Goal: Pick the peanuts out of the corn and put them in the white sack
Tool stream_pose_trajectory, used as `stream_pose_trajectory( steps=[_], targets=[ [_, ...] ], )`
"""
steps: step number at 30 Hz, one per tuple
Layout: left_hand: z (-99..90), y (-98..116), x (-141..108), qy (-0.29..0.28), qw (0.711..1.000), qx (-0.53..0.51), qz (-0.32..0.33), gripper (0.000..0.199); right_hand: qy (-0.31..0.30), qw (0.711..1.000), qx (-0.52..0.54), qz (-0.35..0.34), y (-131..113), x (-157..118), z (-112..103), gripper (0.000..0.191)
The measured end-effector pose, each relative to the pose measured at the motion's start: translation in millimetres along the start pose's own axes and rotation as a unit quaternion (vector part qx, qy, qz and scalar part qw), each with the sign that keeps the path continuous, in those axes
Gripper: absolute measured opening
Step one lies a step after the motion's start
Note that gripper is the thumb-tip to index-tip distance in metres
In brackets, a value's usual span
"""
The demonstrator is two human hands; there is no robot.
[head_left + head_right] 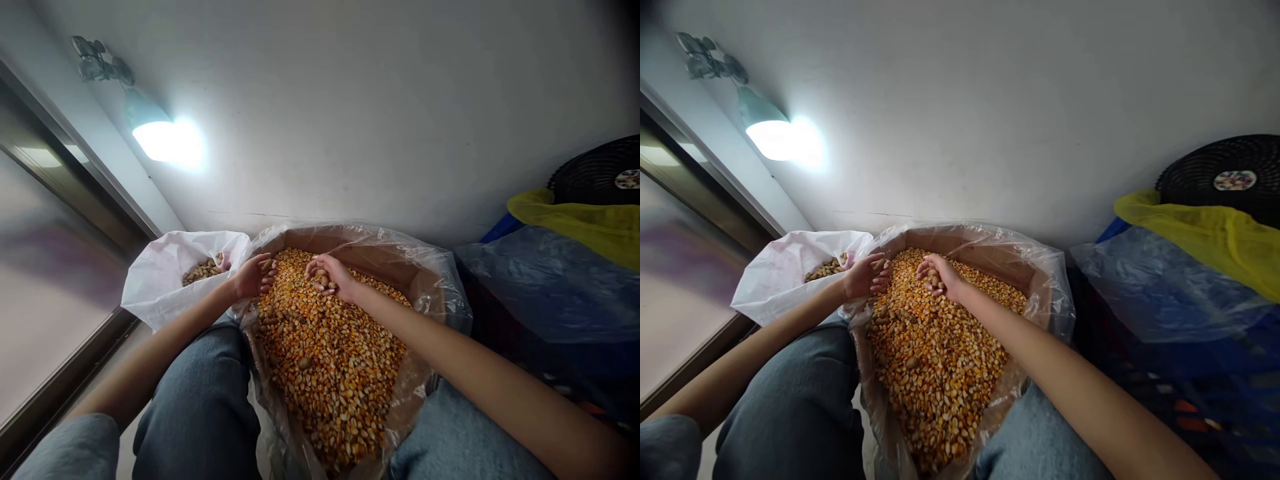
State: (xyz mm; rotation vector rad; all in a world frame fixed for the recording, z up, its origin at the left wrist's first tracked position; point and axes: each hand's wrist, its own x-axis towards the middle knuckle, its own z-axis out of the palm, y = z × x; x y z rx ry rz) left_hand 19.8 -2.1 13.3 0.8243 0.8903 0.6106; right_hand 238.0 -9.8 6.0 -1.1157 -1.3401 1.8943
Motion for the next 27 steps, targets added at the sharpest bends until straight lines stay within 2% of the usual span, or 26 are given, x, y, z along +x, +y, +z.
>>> stream_pose_trajectory(
  steps=[2, 3, 5, 6, 8, 10, 11, 12, 14, 16, 17, 19, 21, 23, 25, 27],
  targets=[
    [3.0, -3, 0, 0.022, 0.995, 0.098, 0.006, 0.031, 0.000, 0.990, -0.140, -0.015, 0, -4, 4, 0.040],
    [4.5, -5, -1, 0.037, 0.988, 0.152, 0.009, 0.033, 0.001, 0.973, -0.230, -0.030, 1, -6, 7, 0.041],
    [6.4, -8, -1, 0.065, 0.956, 0.286, 0.009, 0.032, -0.003, 0.909, -0.412, -0.068, 3, -10, 18, 0.040],
    [6.7, -9, -2, 0.079, 0.925, 0.372, 0.009, 0.031, -0.009, 0.869, -0.488, -0.081, 5, -11, 24, 0.038],
    [5.6, -11, -3, 0.107, 0.839, 0.534, 0.007, 0.027, -0.024, 0.799, -0.595, -0.085, 9, -14, 36, 0.034],
    [3.5, -12, -5, 0.128, 0.752, 0.647, -0.001, 0.025, -0.033, 0.760, -0.644, -0.076, 12, -15, 43, 0.026],
    [2.5, -12, -6, 0.129, 0.735, 0.666, -0.013, 0.025, -0.035, 0.762, -0.642, -0.073, 13, -15, 44, 0.022],
    [1.9, -12, -7, 0.123, 0.728, 0.674, -0.030, 0.027, -0.038, 0.781, -0.619, -0.072, 13, -15, 44, 0.018],
    [1.6, -13, -8, 0.095, 0.712, 0.692, -0.068, 0.031, -0.062, 0.861, -0.502, -0.055, 11, -14, 39, 0.014],
    [2.1, -14, -8, 0.062, 0.706, 0.700, -0.094, 0.035, -0.106, 0.942, -0.319, -0.022, 7, -13, 31, 0.018],
    [2.2, -15, -8, 0.046, 0.706, 0.700, -0.101, 0.036, -0.119, 0.965, -0.235, -0.009, 5, -12, 27, 0.020],
    [2.1, -16, -7, 0.015, 0.718, 0.689, -0.102, 0.034, -0.100, 0.984, -0.145, 0.003, 3, -11, 22, 0.026],
    [1.5, -15, -6, 0.000, 0.754, 0.650, -0.096, 0.031, -0.041, 0.981, -0.187, -0.008, 5, -10, 21, 0.033],
    [1.2, -14, -8, 0.000, 0.826, 0.554, -0.098, 0.028, 0.014, 0.947, -0.317, -0.048, 9, -9, 25, 0.034],
    [1.4, -12, -12, -0.011, 0.914, 0.395, -0.094, 0.027, 0.037, 0.883, -0.458, -0.096, 14, -9, 32, 0.025],
    [1.3, -8, -15, -0.038, 0.975, 0.206, -0.072, 0.024, 0.029, 0.823, -0.555, -0.118, 19, -9, 39, 0.019]
  ],
)
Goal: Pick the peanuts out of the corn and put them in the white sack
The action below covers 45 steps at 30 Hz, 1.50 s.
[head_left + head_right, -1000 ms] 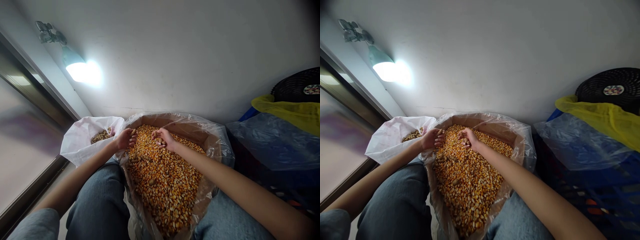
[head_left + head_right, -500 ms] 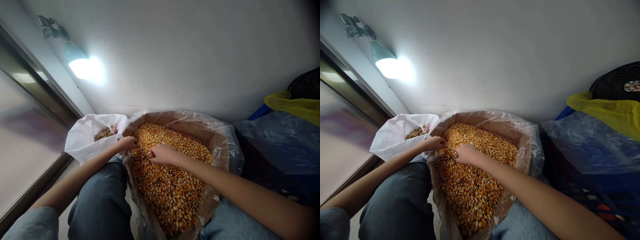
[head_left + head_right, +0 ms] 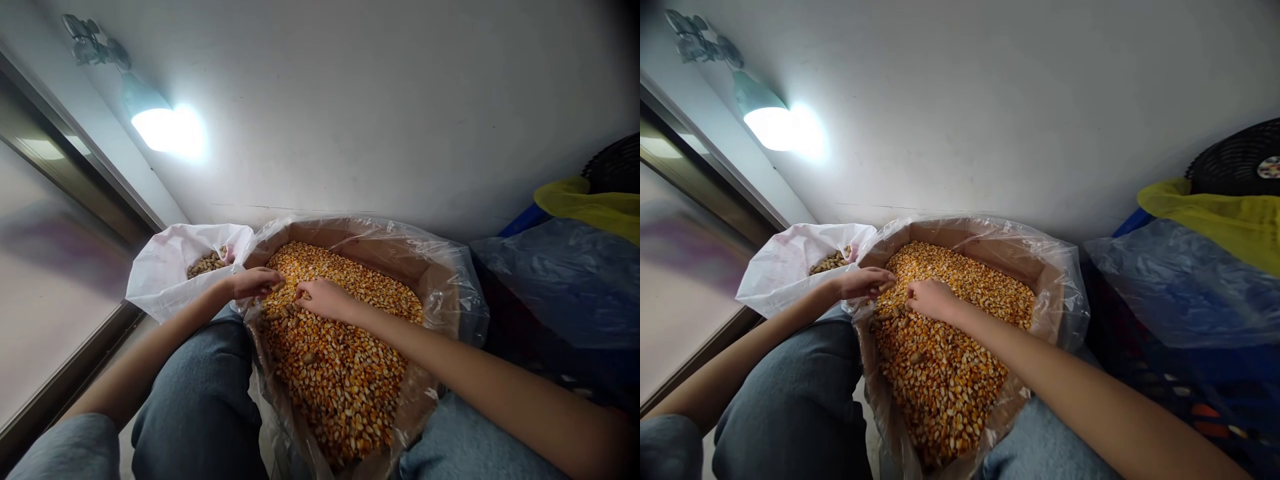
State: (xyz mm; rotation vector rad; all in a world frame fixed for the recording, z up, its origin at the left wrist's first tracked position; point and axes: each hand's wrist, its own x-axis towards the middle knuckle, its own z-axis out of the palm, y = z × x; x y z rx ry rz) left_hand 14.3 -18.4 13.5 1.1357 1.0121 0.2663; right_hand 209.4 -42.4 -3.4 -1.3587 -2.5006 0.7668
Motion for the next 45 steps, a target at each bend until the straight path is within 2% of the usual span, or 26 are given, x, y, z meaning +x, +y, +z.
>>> stream_pose_trajectory(
  steps=[2, 4, 6, 8, 9, 12, 13, 14, 15, 16, 17, 18, 20, 22, 23, 25, 29, 32, 35, 36, 37, 38, 40, 42, 43, 45],
  targets=[
    [-2.7, 4, -3, -0.019, 0.985, -0.164, 0.042, 0.019, -0.029, 0.998, -0.061, -0.012, -3, 0, 6, 0.020],
    [-6.4, 7, -6, -0.023, 0.959, -0.278, 0.052, 0.013, -0.042, 0.997, -0.068, -0.014, -5, 1, 10, 0.019],
    [-9.7, 9, -7, -0.015, 0.936, -0.348, 0.050, 0.011, -0.033, 0.999, 0.008, 0.002, -3, 3, 11, 0.016],
    [-10.9, 10, -7, -0.001, 0.925, -0.378, 0.048, 0.010, -0.050, 0.982, 0.175, 0.048, 0, 4, 8, 0.015],
    [-10.6, 9, -7, 0.009, 0.925, -0.377, 0.050, 0.010, -0.073, 0.955, 0.276, 0.079, 3, 5, 6, 0.017],
    [-6.1, 6, -4, 0.039, 0.951, -0.300, 0.065, 0.011, -0.138, 0.834, 0.514, 0.145, 9, 6, 0, 0.023],
    [-4.0, 4, -3, 0.053, 0.966, -0.243, 0.069, 0.016, -0.145, 0.806, 0.554, 0.151, 10, 6, -1, 0.025],
    [-1.9, 2, -2, 0.067, 0.981, -0.169, 0.072, 0.021, -0.145, 0.793, 0.571, 0.151, 11, 6, -1, 0.026],
    [0.2, 0, -2, 0.081, 0.991, -0.079, 0.073, 0.026, -0.141, 0.797, 0.568, 0.149, 11, 6, -1, 0.028],
    [2.1, -1, -1, 0.096, 0.992, 0.022, 0.077, 0.029, -0.134, 0.816, 0.543, 0.147, 11, 6, -1, 0.029],
    [3.9, -2, -1, 0.108, 0.982, 0.128, 0.089, 0.031, -0.126, 0.846, 0.500, 0.138, 10, 5, -1, 0.029],
    [5.7, -2, -1, 0.116, 0.960, 0.233, 0.106, 0.030, -0.114, 0.883, 0.439, 0.119, 8, 4, -1, 0.028],
    [9.4, -2, -3, 0.105, 0.892, 0.417, 0.136, 0.027, -0.087, 0.955, 0.282, 0.037, 5, 0, -3, 0.022],
    [13.5, -2, -5, 0.067, 0.823, 0.548, 0.137, 0.027, -0.084, 0.986, 0.126, -0.071, 1, -4, -7, 0.019],
    [15.5, -3, -5, 0.047, 0.795, 0.592, 0.125, 0.029, -0.092, 0.988, 0.061, -0.112, -1, -6, -7, 0.022],
    [19.2, -5, -6, 0.029, 0.752, 0.650, 0.103, 0.035, -0.116, 0.981, -0.042, -0.151, -5, -10, -7, 0.027],
    [23.1, -9, -5, 0.033, 0.708, 0.700, 0.090, 0.043, -0.117, 0.968, -0.150, -0.161, -11, -10, 5, 0.024],
    [23.3, -10, -2, 0.026, 0.701, 0.705, 0.105, 0.040, -0.108, 0.974, -0.133, -0.149, -10, -7, 9, 0.018],
    [22.1, -12, 0, 0.027, 0.705, 0.701, 0.105, 0.036, -0.109, 0.987, 0.044, -0.110, -6, -6, 0, 0.016],
    [21.6, -13, 1, 0.028, 0.707, 0.699, 0.103, 0.036, -0.120, 0.979, 0.139, -0.085, -4, -6, -5, 0.018],
    [21.1, -13, 2, 0.030, 0.709, 0.697, 0.102, 0.036, -0.135, 0.959, 0.241, -0.056, -1, -6, -9, 0.020],
    [20.5, -14, 3, 0.029, 0.711, 0.696, 0.101, 0.037, -0.151, 0.927, 0.342, -0.024, 0, -6, -14, 0.022],
    [19.6, -13, 3, 0.025, 0.722, 0.685, 0.100, 0.038, -0.175, 0.843, 0.507, 0.029, 4, -6, -20, 0.023],
    [19.2, -11, 3, 0.020, 0.753, 0.651, 0.098, 0.039, -0.176, 0.768, 0.613, 0.053, 7, -6, -21, 0.019],
    [19.2, -10, 3, 0.019, 0.776, 0.623, 0.098, 0.039, -0.173, 0.741, 0.646, 0.056, 7, -6, -21, 0.016],
    [19.3, -5, 0, 0.024, 0.827, 0.552, 0.104, 0.039, -0.167, 0.706, 0.686, 0.055, 8, -6, -19, 0.012]
  ],
)
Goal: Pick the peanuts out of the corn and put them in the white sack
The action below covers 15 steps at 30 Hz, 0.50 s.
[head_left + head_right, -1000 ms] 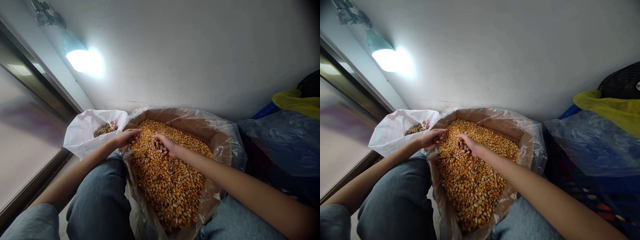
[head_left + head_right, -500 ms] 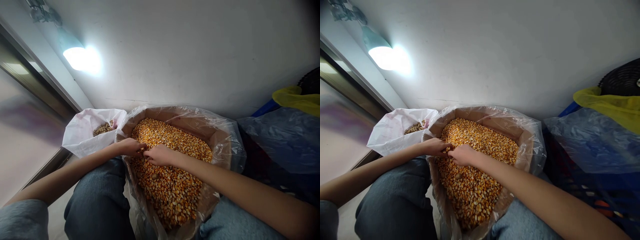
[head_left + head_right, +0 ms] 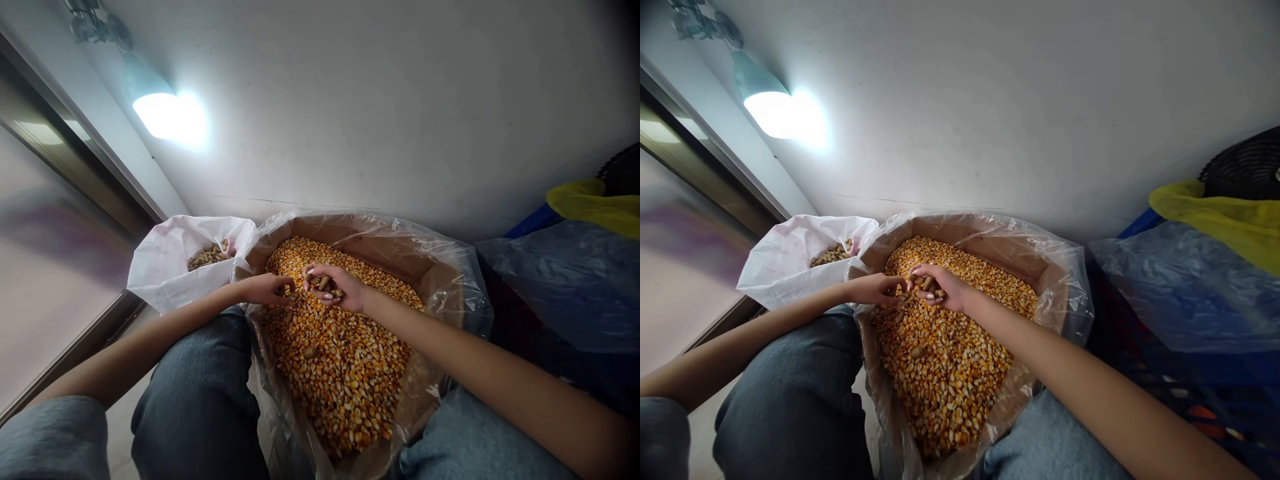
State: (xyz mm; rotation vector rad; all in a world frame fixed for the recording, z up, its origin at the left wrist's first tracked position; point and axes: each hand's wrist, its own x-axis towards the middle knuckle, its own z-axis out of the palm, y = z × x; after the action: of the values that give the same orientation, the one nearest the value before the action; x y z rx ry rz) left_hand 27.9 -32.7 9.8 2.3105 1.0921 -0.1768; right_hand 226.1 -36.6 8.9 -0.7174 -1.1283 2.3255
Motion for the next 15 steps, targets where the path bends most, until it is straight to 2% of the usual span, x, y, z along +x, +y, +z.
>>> stream_pose_trajectory(
  steps=[3, 6, 9, 11, 13, 15],
  targets=[
    [-9.2, -1, -7, 0.063, 0.990, -0.121, -0.025, 0.039, -0.001, 1.000, 0.030, -0.005, 2, 1, 1, 0.014],
    [-24.9, -19, -24, 0.163, 0.967, -0.169, -0.096, 0.041, 0.011, 0.999, 0.037, 0.007, 3, 3, 2, 0.015],
    [-46.3, -58, -50, 0.255, 0.936, -0.113, -0.213, 0.045, 0.030, 0.999, 0.027, 0.030, 7, 4, 0, 0.016],
    [-59.5, -87, -71, 0.284, 0.917, -0.040, -0.277, 0.052, 0.059, 0.997, 0.001, 0.047, 9, 4, -1, 0.019],
    [-68.2, -110, -91, 0.339, 0.893, 0.034, -0.294, 0.057, 0.109, 0.992, -0.040, 0.050, 6, 7, 0, 0.019],
    [-71.3, -123, -107, 0.418, 0.858, 0.082, -0.287, 0.055, 0.164, 0.982, -0.096, 0.018, -3, 16, 7, 0.019]
  ],
)
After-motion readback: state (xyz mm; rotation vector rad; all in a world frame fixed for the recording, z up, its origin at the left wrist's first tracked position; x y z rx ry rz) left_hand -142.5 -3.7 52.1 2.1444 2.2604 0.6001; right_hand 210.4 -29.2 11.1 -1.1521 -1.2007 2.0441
